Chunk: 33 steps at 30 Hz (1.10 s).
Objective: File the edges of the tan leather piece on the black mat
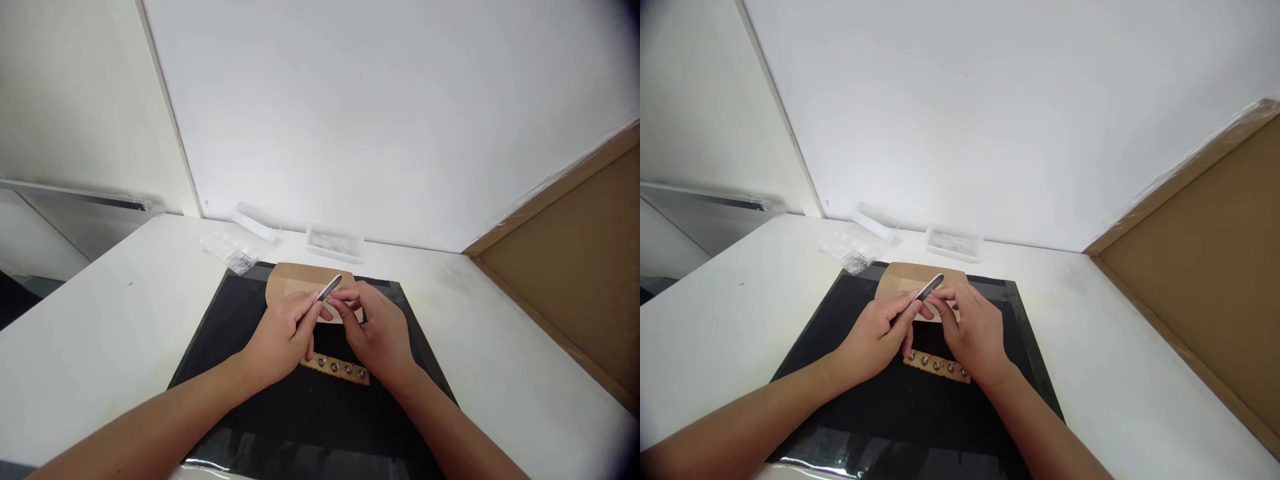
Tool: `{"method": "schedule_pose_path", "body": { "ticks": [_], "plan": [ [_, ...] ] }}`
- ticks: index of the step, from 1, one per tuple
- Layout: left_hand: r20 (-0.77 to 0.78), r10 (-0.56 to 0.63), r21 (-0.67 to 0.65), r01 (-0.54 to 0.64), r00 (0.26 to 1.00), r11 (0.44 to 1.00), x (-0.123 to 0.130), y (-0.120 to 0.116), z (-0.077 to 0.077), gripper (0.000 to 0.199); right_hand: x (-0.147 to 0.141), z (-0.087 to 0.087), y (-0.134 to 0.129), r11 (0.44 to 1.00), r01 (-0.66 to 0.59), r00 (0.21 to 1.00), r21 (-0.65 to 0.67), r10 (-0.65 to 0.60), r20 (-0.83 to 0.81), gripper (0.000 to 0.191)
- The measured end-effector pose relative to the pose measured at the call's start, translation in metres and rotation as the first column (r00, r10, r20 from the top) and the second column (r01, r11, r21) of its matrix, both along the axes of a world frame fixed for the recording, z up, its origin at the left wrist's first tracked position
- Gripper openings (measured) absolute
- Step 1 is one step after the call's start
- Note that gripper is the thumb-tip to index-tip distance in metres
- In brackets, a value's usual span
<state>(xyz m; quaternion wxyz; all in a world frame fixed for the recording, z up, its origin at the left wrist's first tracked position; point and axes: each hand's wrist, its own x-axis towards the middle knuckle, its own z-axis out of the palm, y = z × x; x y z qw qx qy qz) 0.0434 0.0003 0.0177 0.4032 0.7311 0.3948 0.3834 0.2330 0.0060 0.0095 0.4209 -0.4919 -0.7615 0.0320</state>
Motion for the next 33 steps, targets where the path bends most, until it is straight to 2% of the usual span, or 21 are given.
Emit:
{"method": "schedule_pose_path", "body": {
  "ticks": [3, 7, 9, 16, 18, 22, 27, 31, 33],
  "plan": [
    [-0.018, 0.004, 0.008, -0.004, 1.0, 1.0, 0.0, 0.0, 0.001, 0.034, 0.0, 0.0, -0.001, 0.999, -0.012, 1.0, -0.047, 0.012, -0.002, 0.012],
    [-0.026, 0.002, 0.037, -0.001, 1.0, 0.999, -0.001, 0.0, 0.002, 0.035, -0.001, -0.001, -0.002, 0.996, -0.057, 0.998, 0.065, 0.056, 0.024, 0.012],
    [-0.036, -0.005, 0.051, 0.007, 0.999, 0.999, -0.001, 0.0, 0.003, 0.034, -0.002, -0.002, -0.002, 0.995, -0.06, 0.998, 0.081, 0.059, 0.013, 0.012],
    [-0.043, -0.014, 0.03, 0.016, 0.999, 0.999, 0.0, -0.001, 0.004, 0.033, -0.006, 0.004, -0.004, 0.991, -0.071, 0.983, -0.114, 0.05, -0.178, 0.01],
    [-0.055, -0.004, 0.068, 0.008, 0.998, 0.998, 0.0, -0.001, 0.003, 0.034, -0.006, 0.005, -0.003, 0.989, -0.08, 0.978, -0.127, 0.054, -0.2, 0.011],
    [-0.083, 0.018, 0.203, -0.001, 0.996, 0.979, 0.0, 0.002, 0.001, 0.034, -0.006, 0.004, -0.003, 0.985, -0.115, 0.986, -0.13, 0.097, -0.137, 0.015],
    [-0.111, 0.041, 0.261, -0.011, 0.993, 0.965, 0.0, 0.002, 0.001, 0.032, -0.007, 0.005, -0.001, 0.993, 0.004, 0.988, -0.12, -0.022, -0.153, 0.02],
    [-0.117, 0.039, 0.282, -0.004, 0.992, 0.959, 0.0, 0.003, 0.0, 0.03, -0.008, 0.008, 0.0, 0.989, -0.051, 0.993, -0.136, 0.036, -0.114, 0.022],
    [-0.129, 0.048, 0.299, -0.007, 0.99, 0.954, 0.0, 0.004, 0.0, 0.03, -0.008, 0.01, 0.001, 0.99, -0.001, 0.995, -0.138, -0.013, -0.104, 0.022]
  ]
}}
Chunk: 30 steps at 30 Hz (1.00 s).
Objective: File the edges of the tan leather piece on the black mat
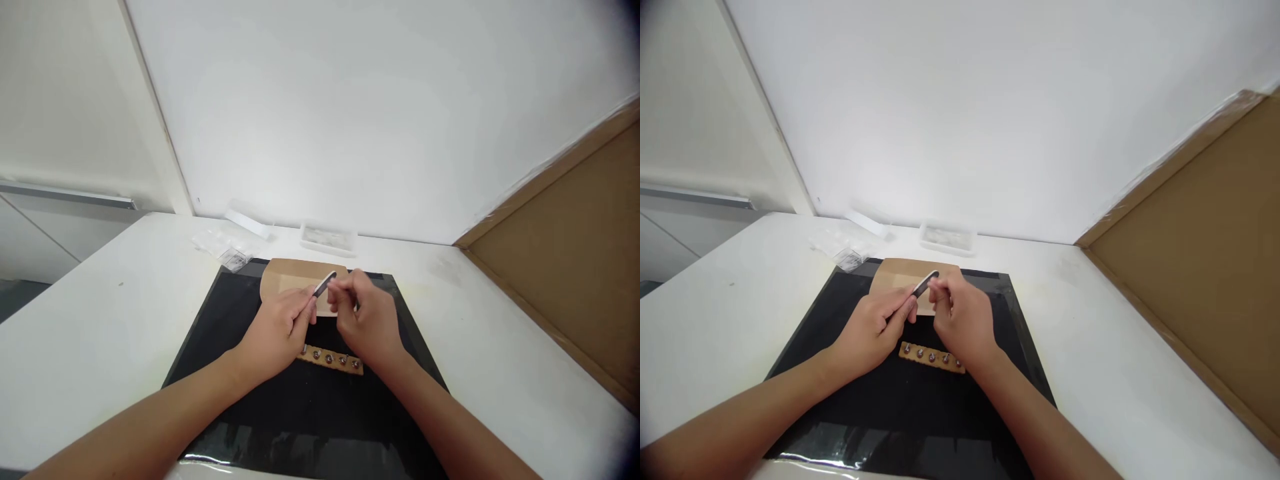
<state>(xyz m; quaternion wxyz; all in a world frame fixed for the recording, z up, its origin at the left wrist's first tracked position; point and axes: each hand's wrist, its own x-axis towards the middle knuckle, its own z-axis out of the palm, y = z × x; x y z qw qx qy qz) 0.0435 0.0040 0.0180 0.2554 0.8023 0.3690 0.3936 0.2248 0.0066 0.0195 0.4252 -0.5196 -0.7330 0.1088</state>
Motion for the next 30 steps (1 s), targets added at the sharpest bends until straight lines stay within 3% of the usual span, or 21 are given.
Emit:
{"method": "schedule_pose_path", "body": {
  "ticks": [11, 16, 18, 21, 24, 28, 30],
  "plan": [
    [-0.057, 0.042, 0.145, -0.034, 0.997, 0.989, 0.0, 0.0, -0.0017, 0.021, -0.0044, 0.0021, -0.001, 0.999, -0.036, 0.996, 0.035, 0.033, 0.081, 0.023],
    [-0.058, 0.073, 0.193, -0.06, 0.996, 0.979, -0.0001, 0.0019, -0.0024, 0.023, -0.0055, 0.0008, 0.0005, 0.996, 0.003, 0.995, 0.089, -0.012, 0.099, 0.022],
    [-0.069, 0.062, 0.2, -0.047, 0.996, 0.979, 0.0, 0.001, -0.0019, 0.025, -0.0053, 0.0001, 0.0008, 0.996, -0.008, 0.99, 0.094, -0.006, 0.141, 0.023],
    [-0.073, 0.069, 0.208, -0.053, 0.995, 0.977, 0.0004, -0.001, -0.0013, 0.026, -0.0048, -0.0002, 0.0013, 0.99, 0.076, 0.988, 0.12, -0.091, 0.121, 0.022],
    [-0.081, 0.077, 0.206, -0.059, 0.994, 0.977, 0.0005, -0.002, -0.0007, 0.026, -0.0046, 0.0009, 0.0014, 0.993, 0.028, 0.988, 0.118, -0.045, 0.145, 0.025],
    [-0.079, 0.068, 0.204, -0.051, 0.994, 0.978, 0.0004, -0.0021, 0.0007, 0.027, -0.0051, 0.0026, 0.0006, 0.984, 0.112, 0.985, 0.141, -0.129, 0.117, 0.023],
    [-0.071, 0.081, 0.199, -0.066, 0.994, 0.978, 0.0005, -0.0021, 0.0009, 0.027, -0.0057, 0.0026, -0.0001, 0.988, 0.073, 0.988, 0.139, -0.09, 0.127, 0.024]
  ]
}}
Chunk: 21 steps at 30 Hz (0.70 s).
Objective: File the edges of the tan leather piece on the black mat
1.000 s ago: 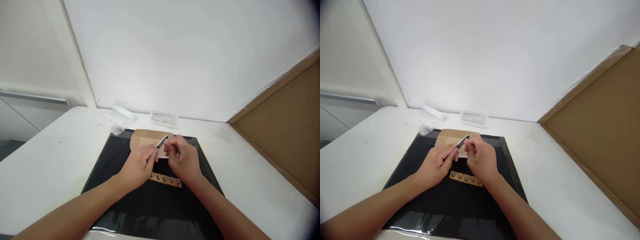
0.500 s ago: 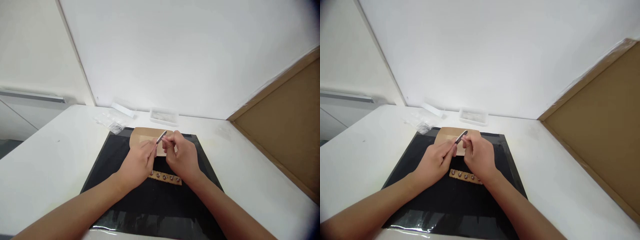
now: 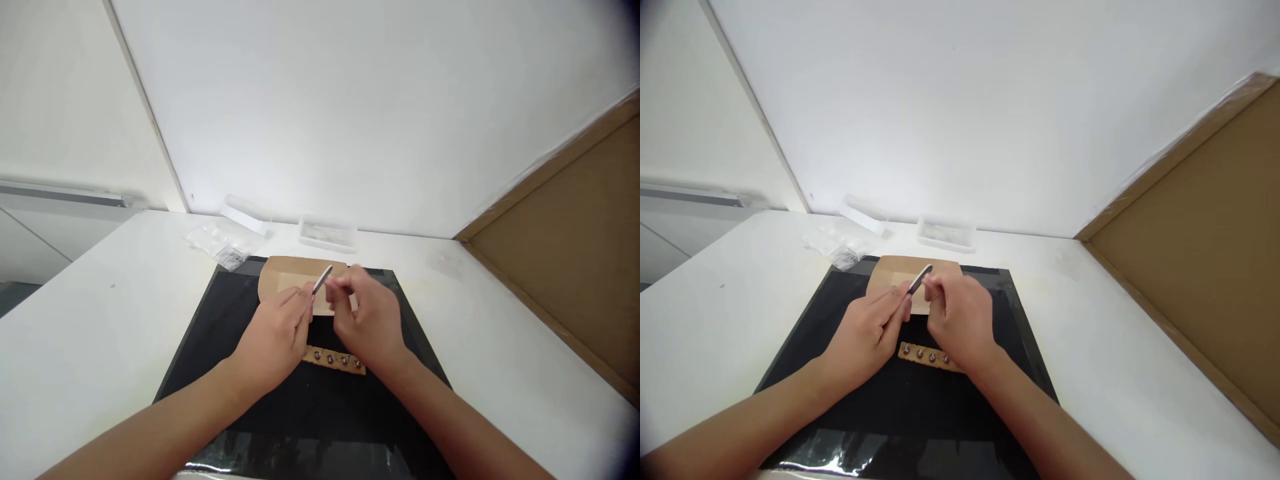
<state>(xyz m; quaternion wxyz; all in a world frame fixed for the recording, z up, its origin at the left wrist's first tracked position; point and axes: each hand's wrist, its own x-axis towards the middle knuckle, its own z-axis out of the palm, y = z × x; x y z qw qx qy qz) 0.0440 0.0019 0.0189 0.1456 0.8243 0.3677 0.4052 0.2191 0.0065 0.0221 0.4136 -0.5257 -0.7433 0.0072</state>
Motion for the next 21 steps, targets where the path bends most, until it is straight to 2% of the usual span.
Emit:
{"method": "schedule_pose_path", "body": {
  "ticks": [2, 5, 8, 11, 15, 18, 21],
  "plan": [
    [0.002, 0.001, -0.001, -0.001, 1.0, 1.0, 0.0, -0.0002, -0.0002, 0.028, -0.0005, -0.0003, -0.0006, 0.999, -0.035, 0.999, 0.002, 0.035, 0.015, 0.024],
    [-0.003, 0.005, 0.006, -0.005, 1.0, 1.0, -0.0004, -0.001, -0.0006, 0.029, -0.0007, 0.0002, -0.0011, 1.0, 0.018, 1.0, 0.006, -0.018, -0.022, 0.022],
    [-0.018, 0.008, 0.026, -0.007, 1.0, 1.0, -0.0011, -0.0017, -0.0013, 0.029, -0.0004, 0.0013, -0.0014, 0.999, -0.035, 0.999, 0.008, 0.036, -0.006, 0.022],
    [-0.041, 0.01, 0.029, -0.009, 0.999, 1.0, -0.0015, -0.0016, -0.0024, 0.029, -0.0003, 0.0014, -0.0017, 1.0, 0.017, 1.0, 0.007, -0.017, -0.021, 0.022],
    [-0.055, 0.011, 0.055, -0.008, 0.998, 0.998, -0.0014, -0.0017, -0.0032, 0.03, -0.0008, -0.0001, -0.0021, 1.0, -0.026, 1.0, -0.002, 0.026, -0.009, 0.025],
    [-0.057, 0.015, 0.061, -0.011, 0.998, 0.998, -0.0012, -0.0027, -0.003, 0.032, -0.0003, 0.0, -0.0015, 1.0, 0.015, 0.999, 0.009, -0.014, -0.043, 0.022],
    [-0.052, 0.012, 0.058, -0.009, 0.999, 0.998, -0.001, -0.0035, -0.0026, 0.031, 0.0008, 0.0011, -0.0011, 1.0, -0.023, 0.998, -0.018, 0.022, -0.051, 0.024]
  ]
}}
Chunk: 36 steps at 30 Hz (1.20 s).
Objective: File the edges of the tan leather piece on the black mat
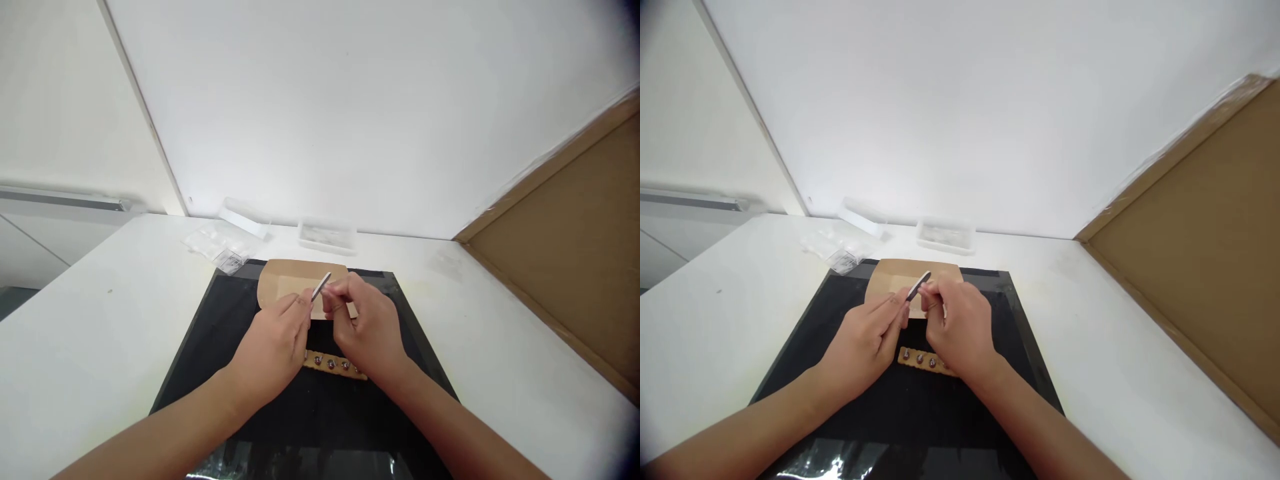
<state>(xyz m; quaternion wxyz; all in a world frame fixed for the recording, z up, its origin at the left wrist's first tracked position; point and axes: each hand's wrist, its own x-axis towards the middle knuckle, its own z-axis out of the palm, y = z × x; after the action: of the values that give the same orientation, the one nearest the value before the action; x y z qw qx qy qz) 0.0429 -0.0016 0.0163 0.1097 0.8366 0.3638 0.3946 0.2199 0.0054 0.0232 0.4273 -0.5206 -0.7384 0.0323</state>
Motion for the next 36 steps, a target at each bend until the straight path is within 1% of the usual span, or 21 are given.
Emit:
{"method": "schedule_pose_path", "body": {
  "ticks": [3, 6, 8, 11, 15, 18, 21, 25, 28, 33, 36],
  "plan": [
    [0.021, -0.009, -0.023, 0.01, 1.0, 1.0, 0.0, 0.001, 0.0, 0.031, 0.0, 0.0, -0.001, 1.0, 0.023, 1.0, 0.001, -0.023, -0.02, 0.023],
    [0.049, -0.019, -0.039, 0.021, 0.999, 0.999, 0.0, 0.002, -0.001, 0.03, -0.001, 0.0, -0.002, 1.0, -0.029, 0.999, 0.005, 0.029, 0.019, 0.023],
    [0.052, -0.029, -0.05, 0.032, 0.998, 0.998, 0.001, 0.002, -0.001, 0.029, 0.0, 0.0, -0.002, 1.0, -0.028, 0.999, 0.012, 0.028, 0.028, 0.024],
    [0.059, -0.024, -0.074, 0.029, 0.998, 0.997, 0.002, 0.001, -0.001, 0.03, 0.004, 0.0, 0.001, 1.0, 0.008, 0.998, 0.01, -0.007, -0.061, 0.02],
    [0.076, -0.007, -0.078, 0.013, 0.997, 0.997, -0.001, 0.001, -0.002, 0.03, 0.009, -0.004, 0.002, 0.998, -0.054, 0.979, -0.022, 0.048, -0.197, 0.013],
    [0.077, 0.031, -0.101, -0.023, 0.997, 0.995, -0.004, 0.005, -0.002, 0.026, 0.01, -0.008, 0.002, 0.995, -0.085, 0.954, -0.055, 0.065, -0.294, 0.013],
    [0.076, 0.038, -0.125, -0.028, 0.996, 0.992, -0.005, 0.007, -0.002, 0.023, 0.01, -0.01, 0.0, 0.991, -0.114, 0.927, -0.074, 0.079, -0.365, 0.012],
    [0.052, -0.001, -0.164, 0.009, 0.999, 0.986, -0.003, 0.005, -0.004, 0.021, 0.011, -0.011, -0.001, 0.988, -0.148, 0.927, -0.051, 0.12, -0.356, 0.011],
    [0.047, -0.025, -0.17, 0.032, 0.999, 0.985, -0.003, 0.003, -0.005, 0.02, 0.011, -0.012, -0.001, 0.985, -0.166, 0.926, -0.047, 0.139, -0.351, 0.009],
    [0.058, -0.051, -0.183, 0.061, 0.997, 0.981, -0.004, 0.003, -0.005, 0.022, 0.011, -0.012, 0.0, 0.982, -0.177, 0.922, -0.064, 0.143, -0.359, 0.01],
    [0.055, -0.057, -0.174, 0.065, 0.997, 0.983, -0.003, 0.002, -0.006, 0.022, 0.011, -0.013, 0.0, 0.984, -0.168, 0.938, -0.065, 0.139, -0.319, 0.01]
  ]
}}
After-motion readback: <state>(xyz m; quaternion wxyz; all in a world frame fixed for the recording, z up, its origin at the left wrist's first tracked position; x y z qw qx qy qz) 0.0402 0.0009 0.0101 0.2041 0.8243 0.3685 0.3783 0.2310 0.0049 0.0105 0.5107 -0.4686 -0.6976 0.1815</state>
